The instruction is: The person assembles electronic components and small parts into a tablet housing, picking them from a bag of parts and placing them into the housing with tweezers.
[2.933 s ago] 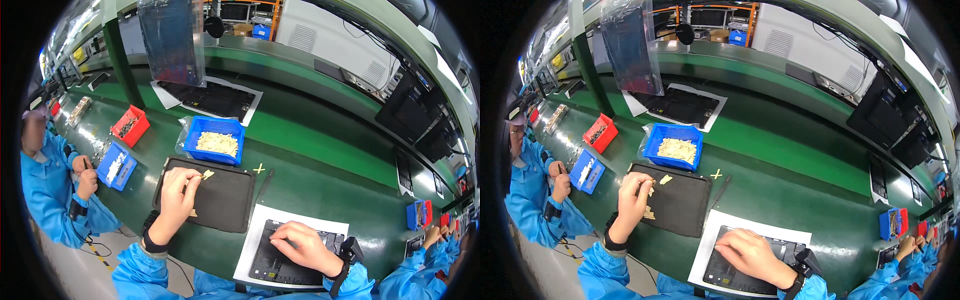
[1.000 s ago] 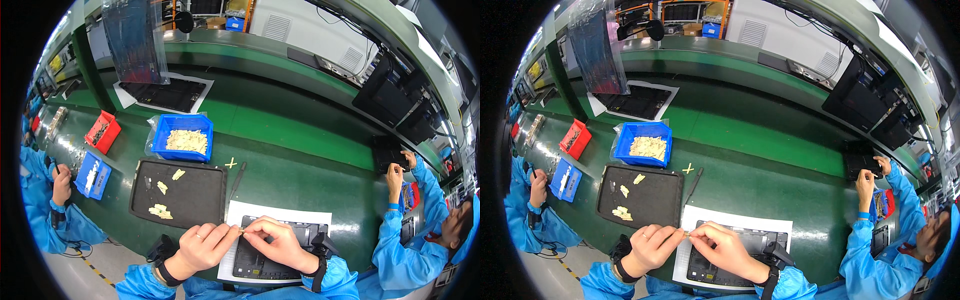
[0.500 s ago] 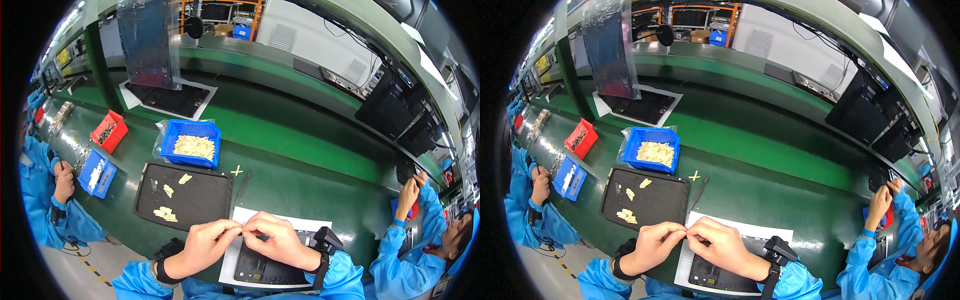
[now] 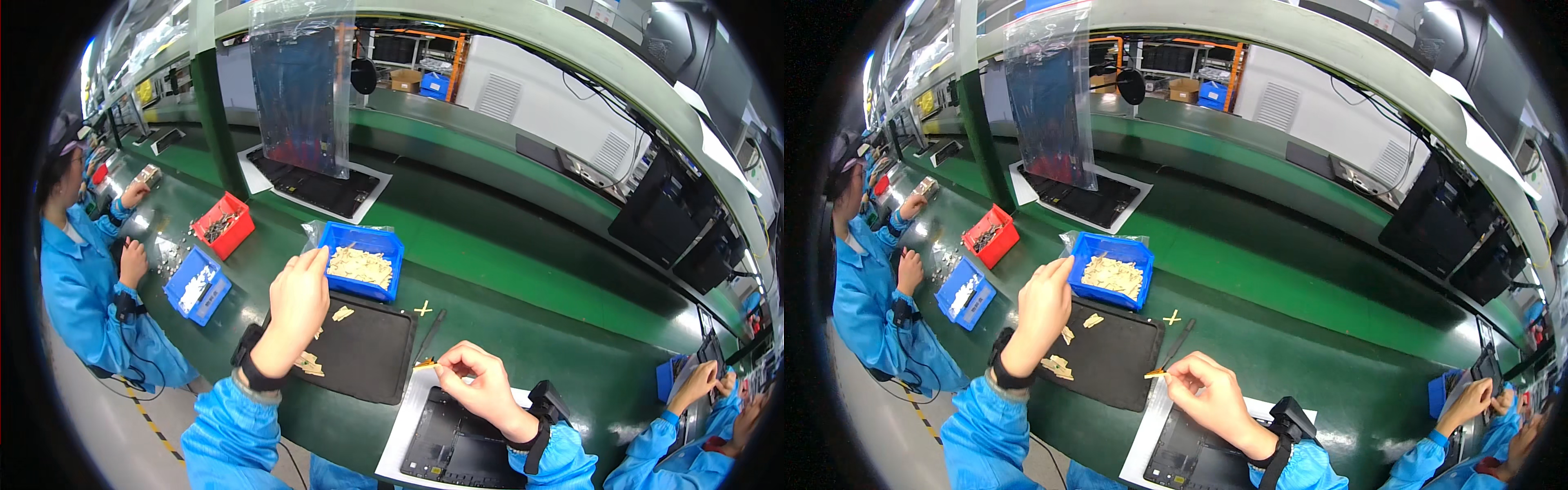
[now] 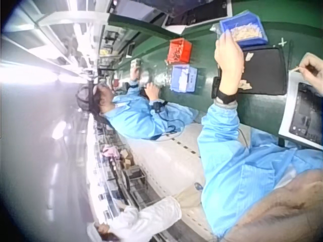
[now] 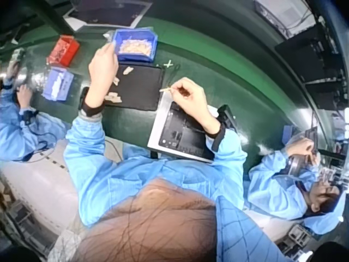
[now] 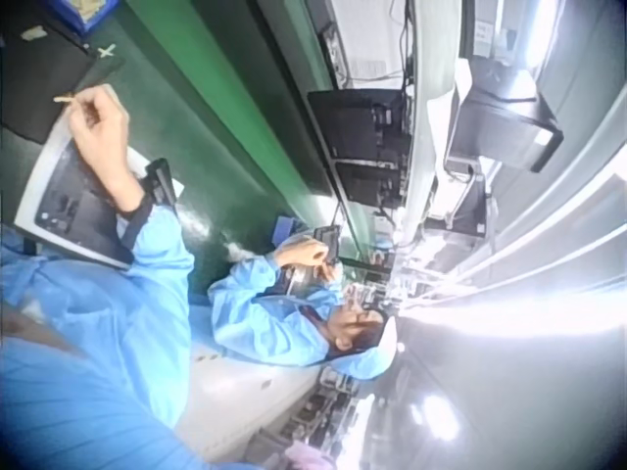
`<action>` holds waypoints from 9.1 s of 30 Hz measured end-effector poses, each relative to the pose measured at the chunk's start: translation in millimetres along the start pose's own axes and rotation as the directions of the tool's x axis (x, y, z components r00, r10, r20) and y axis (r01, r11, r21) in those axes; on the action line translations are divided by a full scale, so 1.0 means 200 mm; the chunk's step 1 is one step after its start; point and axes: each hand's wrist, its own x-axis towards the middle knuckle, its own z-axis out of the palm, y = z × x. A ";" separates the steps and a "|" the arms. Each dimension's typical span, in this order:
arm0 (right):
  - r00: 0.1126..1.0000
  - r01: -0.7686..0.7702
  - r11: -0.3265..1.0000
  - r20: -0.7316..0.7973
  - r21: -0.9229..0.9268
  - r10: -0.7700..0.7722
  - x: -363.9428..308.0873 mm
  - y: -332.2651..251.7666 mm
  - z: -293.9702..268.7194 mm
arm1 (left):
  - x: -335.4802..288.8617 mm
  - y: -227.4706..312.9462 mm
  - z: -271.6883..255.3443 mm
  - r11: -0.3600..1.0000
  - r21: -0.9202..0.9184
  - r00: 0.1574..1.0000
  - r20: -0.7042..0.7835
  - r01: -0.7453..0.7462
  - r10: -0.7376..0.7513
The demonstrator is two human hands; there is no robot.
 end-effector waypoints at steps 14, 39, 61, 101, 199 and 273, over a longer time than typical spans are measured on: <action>0.985 0.067 0.995 0.164 -0.067 -0.055 0.02 -0.10 0.04 | -0.29 0.45 -0.24 0.833 -0.532 0.970 0.081 -0.151 0.228; 0.618 -0.786 0.311 0.700 0.535 0.358 0.05 0.00 0.08 | -0.32 0.32 -0.24 0.799 -0.043 0.791 -0.176 -0.600 0.585; 0.537 -0.840 0.277 0.784 0.466 0.311 0.19 -0.08 0.21 | -0.38 0.19 -0.30 0.913 -0.072 0.904 -0.193 -0.401 0.382; 0.946 0.121 0.986 0.313 -0.117 -0.079 -0.12 -0.02 -0.15 | -0.36 0.53 -0.23 0.555 -0.759 0.808 0.538 0.340 0.240; 0.997 0.012 0.905 0.079 -0.425 0.024 -0.34 0.31 -0.22 | -0.57 0.71 0.02 0.862 -0.419 0.764 0.445 -0.284 0.468; 0.963 0.216 0.729 0.267 -0.650 -0.048 -0.19 0.28 -0.19 | -0.62 0.68 0.01 0.839 -0.394 0.752 0.400 -0.376 0.524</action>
